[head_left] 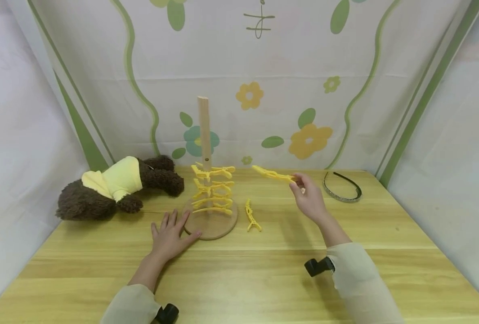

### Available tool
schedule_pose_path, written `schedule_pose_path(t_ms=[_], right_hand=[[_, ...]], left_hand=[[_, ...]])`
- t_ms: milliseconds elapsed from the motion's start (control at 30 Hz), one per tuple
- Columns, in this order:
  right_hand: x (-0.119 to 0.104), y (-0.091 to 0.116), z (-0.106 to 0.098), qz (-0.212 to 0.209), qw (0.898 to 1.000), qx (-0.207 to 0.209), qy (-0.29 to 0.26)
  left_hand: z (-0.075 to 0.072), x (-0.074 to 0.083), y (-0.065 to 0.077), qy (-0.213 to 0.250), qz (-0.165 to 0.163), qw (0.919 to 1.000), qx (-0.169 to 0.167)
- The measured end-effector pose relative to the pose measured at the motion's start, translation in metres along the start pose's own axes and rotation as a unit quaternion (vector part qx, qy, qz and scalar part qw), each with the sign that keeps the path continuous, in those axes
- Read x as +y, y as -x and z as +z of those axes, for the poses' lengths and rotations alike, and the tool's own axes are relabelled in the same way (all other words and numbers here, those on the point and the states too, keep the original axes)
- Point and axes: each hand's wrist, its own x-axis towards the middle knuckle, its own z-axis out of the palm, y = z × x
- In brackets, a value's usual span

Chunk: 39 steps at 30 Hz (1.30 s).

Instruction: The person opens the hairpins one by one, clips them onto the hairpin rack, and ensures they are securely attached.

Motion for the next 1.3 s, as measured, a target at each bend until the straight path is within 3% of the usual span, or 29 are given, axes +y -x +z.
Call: schedule_pose_path(t_ms=[333, 633, 1000, 1300], right_hand=[[-0.045, -0.04, 0.012, -0.06, 0.998, 0.013, -0.024], [-0.076, -0.067, 0.04, -0.096, 0.994, -0.027, -0.055], [-0.095, -0.078, 0.069, -0.092, 0.993, -0.043, -0.057], [-0.099, -0.079, 0.077, -0.081, 0.993, -0.063, -0.061]], left_hand=[[0.0, 0.0, 0.0, -0.004, 0.0, 1.0, -0.001], [-0.001, 0.001, 0.0, -0.001, 0.001, 1.0, -0.003], [-0.002, 0.001, 0.0, -0.004, 0.002, 1.0, -0.002], [-0.003, 0.001, 0.001, -0.001, 0.004, 1.0, 0.0]])
